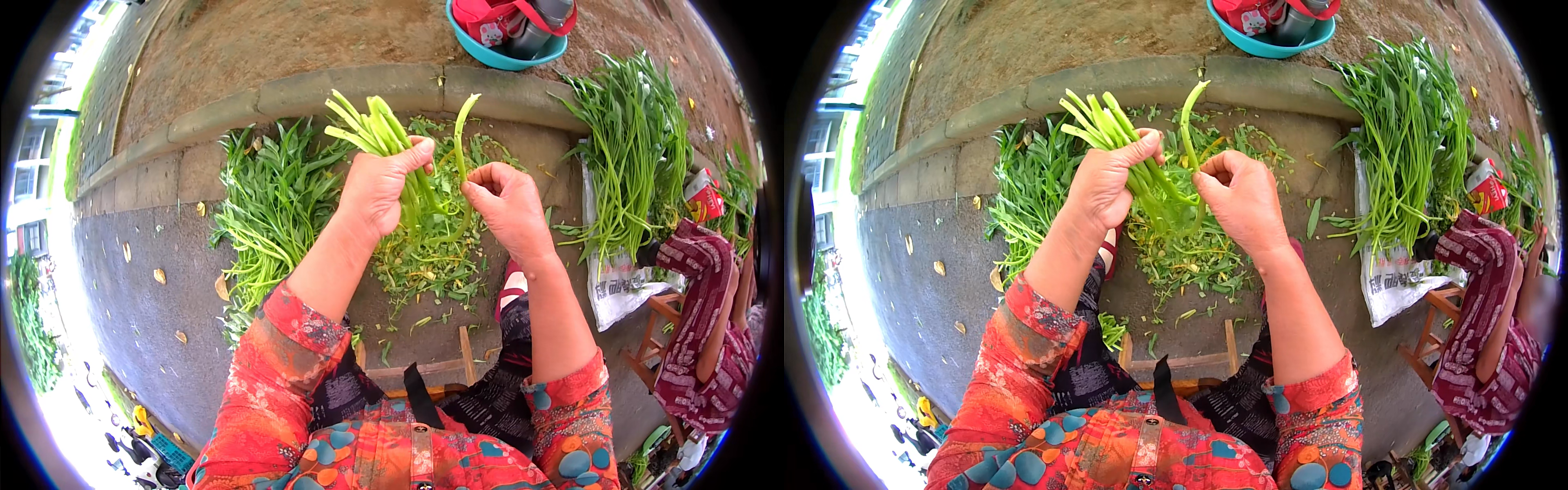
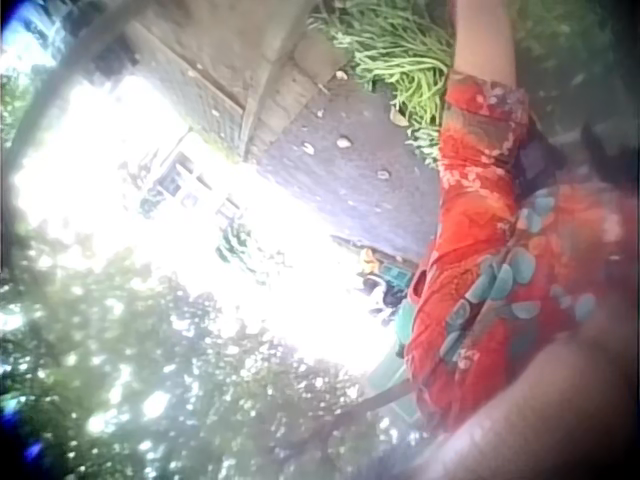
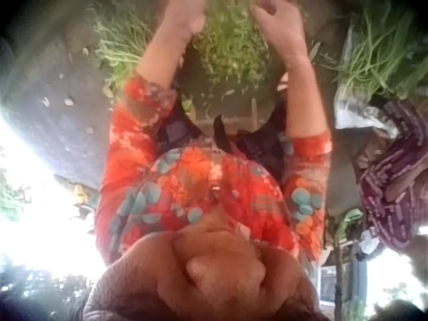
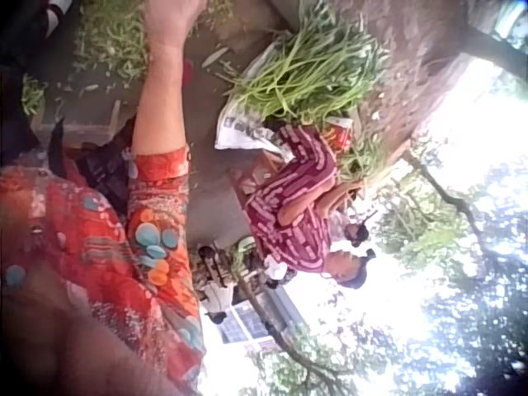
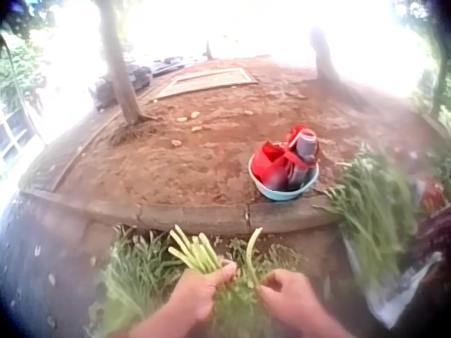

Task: The person strips the leaves and outer layers from green vegetable stems by hand, separating the edible parts into bundles and discarding waste into a pile on the ground.

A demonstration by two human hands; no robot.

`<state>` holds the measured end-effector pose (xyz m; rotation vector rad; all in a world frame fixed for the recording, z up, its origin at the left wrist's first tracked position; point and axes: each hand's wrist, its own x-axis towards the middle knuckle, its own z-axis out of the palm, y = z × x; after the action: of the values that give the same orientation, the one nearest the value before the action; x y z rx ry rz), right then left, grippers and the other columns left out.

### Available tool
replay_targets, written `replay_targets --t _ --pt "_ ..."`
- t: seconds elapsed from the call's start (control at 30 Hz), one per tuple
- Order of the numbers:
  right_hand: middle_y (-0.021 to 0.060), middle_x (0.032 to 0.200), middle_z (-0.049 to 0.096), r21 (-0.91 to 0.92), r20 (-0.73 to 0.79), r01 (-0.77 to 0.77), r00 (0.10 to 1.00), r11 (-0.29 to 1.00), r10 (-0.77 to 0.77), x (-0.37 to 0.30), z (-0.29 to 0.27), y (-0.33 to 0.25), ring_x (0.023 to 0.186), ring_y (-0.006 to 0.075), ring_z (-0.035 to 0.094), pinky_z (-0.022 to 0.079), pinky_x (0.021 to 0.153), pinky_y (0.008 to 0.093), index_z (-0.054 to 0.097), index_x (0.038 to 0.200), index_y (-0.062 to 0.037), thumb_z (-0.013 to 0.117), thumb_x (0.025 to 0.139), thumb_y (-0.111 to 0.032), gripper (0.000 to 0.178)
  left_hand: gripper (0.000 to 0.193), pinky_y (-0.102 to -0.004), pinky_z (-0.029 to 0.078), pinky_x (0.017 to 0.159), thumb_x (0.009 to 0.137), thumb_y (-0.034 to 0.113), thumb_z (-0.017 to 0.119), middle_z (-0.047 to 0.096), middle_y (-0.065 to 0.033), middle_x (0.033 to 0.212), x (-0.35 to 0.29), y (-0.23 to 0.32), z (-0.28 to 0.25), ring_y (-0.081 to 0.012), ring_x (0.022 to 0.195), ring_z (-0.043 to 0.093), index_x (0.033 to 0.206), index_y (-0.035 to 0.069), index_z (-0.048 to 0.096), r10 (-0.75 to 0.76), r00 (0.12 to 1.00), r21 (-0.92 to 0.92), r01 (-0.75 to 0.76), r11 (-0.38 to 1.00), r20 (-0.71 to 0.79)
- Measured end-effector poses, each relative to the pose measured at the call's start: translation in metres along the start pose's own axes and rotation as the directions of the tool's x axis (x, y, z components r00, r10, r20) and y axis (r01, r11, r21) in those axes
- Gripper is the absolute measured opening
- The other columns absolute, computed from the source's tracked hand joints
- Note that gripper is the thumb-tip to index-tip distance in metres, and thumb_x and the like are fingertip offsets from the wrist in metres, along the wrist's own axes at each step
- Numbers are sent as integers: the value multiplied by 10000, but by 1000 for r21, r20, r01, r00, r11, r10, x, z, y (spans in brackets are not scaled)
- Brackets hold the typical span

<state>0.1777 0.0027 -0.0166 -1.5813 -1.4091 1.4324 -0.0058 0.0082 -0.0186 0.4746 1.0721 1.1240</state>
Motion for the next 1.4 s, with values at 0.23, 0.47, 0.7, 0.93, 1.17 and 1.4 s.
replay_targets --t 0.23,0.47,0.7,0.93,1.17,1.4 --pt "51 742 655 36 87 41 995 999 -44 0 6 5 665 91 576 475 613 264 643 841 29 668 788 -115 156 291 -288 457 786 811 97 720 655 -69 919 -5 -3 11 -155 843 589 1054 -27 621 5 1000 38 -5 999 2" --pt "25 728 631 39 123 62 990 997 -67 -1 0 -2 662 73 537 451 601 254 652 868 27 673 816 -123 159 281 -290 465 807 800 76 726 660 -74 946 -9 -1 12 -156 879 603 1041 -23 620 25 1000 96 -25 995 8" --pt "-11 779 628 284 -16 -8 1000 959 13 4 -33 -9 680 52 532 440 636 202 675 929 -12 644 877 -158 158 217 -267 472 777 794 70 732 672 -41 921 -14 -4 15 -118 847 605 981 4 644 116 989 416 -144 898 93" --pt "1 772 636 538 86 -69 996 840 26 0 -41 -13 659 52 517 433 631 202 683 942 -15 670 867 -182 184 153 -252 471 713 798 57 724 653 -5 838 -12 -4 12 -92 781 591 929 14 657 225 961 515 -275 812 158" --pt "14 774 641 521 88 -81 995 850 41 1 -39 -12 661 60 525 434 629 210 680 915 -20 673 862 -187 175 139 -260 482 713 794 26 715 649 5 834 -13 -4 12 -94 777 591 920 23 657 238 948 580 -318 750 212" --pt "12 739 617 486 83 -104 994 868 73 2 -38 -11 644 69 519 426 610 216 657 850 -18 667 847 -157 140 152 -267 492 733 788 1 710 659 -4 857 -15 -2 12 -99 797 602 927 21 653 237 938 600 -345 722 253"
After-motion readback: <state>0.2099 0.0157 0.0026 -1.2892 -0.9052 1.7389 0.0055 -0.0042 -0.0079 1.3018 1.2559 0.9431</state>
